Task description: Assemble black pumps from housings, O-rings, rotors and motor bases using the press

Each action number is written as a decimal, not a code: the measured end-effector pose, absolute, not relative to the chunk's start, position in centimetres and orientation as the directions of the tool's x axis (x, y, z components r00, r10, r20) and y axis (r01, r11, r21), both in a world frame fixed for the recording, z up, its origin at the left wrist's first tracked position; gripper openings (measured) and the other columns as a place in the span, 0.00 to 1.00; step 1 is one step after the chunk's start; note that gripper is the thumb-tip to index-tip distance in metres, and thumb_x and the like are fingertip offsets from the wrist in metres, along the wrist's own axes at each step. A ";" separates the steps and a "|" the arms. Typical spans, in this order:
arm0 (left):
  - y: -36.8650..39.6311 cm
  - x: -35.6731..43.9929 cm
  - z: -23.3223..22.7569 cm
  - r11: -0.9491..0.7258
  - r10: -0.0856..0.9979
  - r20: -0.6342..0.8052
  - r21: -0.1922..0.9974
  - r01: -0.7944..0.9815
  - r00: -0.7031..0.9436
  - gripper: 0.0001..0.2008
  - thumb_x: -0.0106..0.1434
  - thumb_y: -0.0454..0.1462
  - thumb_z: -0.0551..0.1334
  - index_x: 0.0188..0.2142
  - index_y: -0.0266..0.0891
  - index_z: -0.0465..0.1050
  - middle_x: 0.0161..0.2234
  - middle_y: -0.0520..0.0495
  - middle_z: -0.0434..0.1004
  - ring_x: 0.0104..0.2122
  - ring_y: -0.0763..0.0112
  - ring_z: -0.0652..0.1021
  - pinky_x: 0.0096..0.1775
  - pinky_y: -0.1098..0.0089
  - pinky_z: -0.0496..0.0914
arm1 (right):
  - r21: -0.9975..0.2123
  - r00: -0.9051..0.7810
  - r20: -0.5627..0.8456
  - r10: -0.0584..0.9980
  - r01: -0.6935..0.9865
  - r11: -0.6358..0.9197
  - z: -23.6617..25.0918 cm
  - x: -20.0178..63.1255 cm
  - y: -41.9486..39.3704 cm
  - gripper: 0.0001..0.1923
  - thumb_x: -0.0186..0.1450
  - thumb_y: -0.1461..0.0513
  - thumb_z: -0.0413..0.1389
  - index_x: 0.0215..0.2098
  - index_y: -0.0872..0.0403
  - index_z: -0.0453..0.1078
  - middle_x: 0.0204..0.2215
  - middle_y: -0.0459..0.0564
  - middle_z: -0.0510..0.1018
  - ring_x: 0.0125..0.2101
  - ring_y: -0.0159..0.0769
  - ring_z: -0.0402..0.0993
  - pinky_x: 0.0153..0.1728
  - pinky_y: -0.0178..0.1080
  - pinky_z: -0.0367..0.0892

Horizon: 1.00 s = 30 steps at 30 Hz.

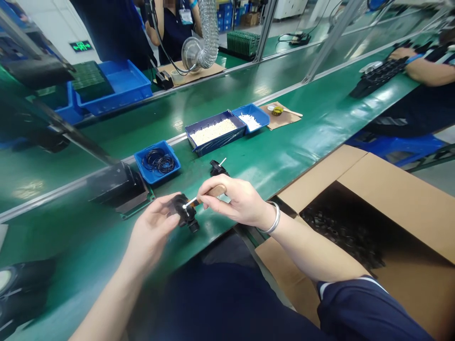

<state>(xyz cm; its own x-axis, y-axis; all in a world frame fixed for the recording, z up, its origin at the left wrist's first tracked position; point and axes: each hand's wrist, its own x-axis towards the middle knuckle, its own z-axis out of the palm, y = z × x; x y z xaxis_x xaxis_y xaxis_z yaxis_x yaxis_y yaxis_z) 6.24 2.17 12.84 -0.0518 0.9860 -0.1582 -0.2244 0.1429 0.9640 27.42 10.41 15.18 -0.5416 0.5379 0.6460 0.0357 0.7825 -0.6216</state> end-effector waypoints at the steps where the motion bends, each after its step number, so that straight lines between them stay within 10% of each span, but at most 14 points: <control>1: 2.1 6.2 12.8 0.113 0.988 -0.131 0.972 -0.205 -0.077 0.23 0.57 0.39 0.72 0.51 0.42 0.75 0.47 0.44 0.79 0.46 0.66 0.78 0.46 0.73 0.74 | -0.628 -0.540 0.644 0.542 0.032 0.778 15.2 27.4 10.3 0.03 0.70 0.65 0.55 0.43 0.54 0.67 0.31 0.43 0.76 0.29 0.25 0.74 0.34 0.30 0.70; 30: 2.1 4.8 11.7 -0.443 0.840 0.519 0.823 0.354 -0.155 0.26 0.39 0.24 0.76 0.36 0.49 0.76 0.42 0.50 0.80 0.51 0.51 0.78 0.56 0.44 0.69 | -0.904 -0.502 0.322 0.803 -0.415 0.104 15.3 26.6 9.3 0.12 0.66 0.57 0.61 0.34 0.56 0.65 0.28 0.45 0.77 0.25 0.30 0.79 0.29 0.33 0.75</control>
<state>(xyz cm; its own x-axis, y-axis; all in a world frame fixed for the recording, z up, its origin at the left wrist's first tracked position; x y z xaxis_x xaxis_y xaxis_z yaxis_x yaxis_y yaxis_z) 4.78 2.12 11.75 -0.1551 0.8404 0.5192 0.3543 -0.4433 0.8234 26.61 9.33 15.34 -0.5015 0.8029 0.3222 -0.4149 0.1036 -0.9039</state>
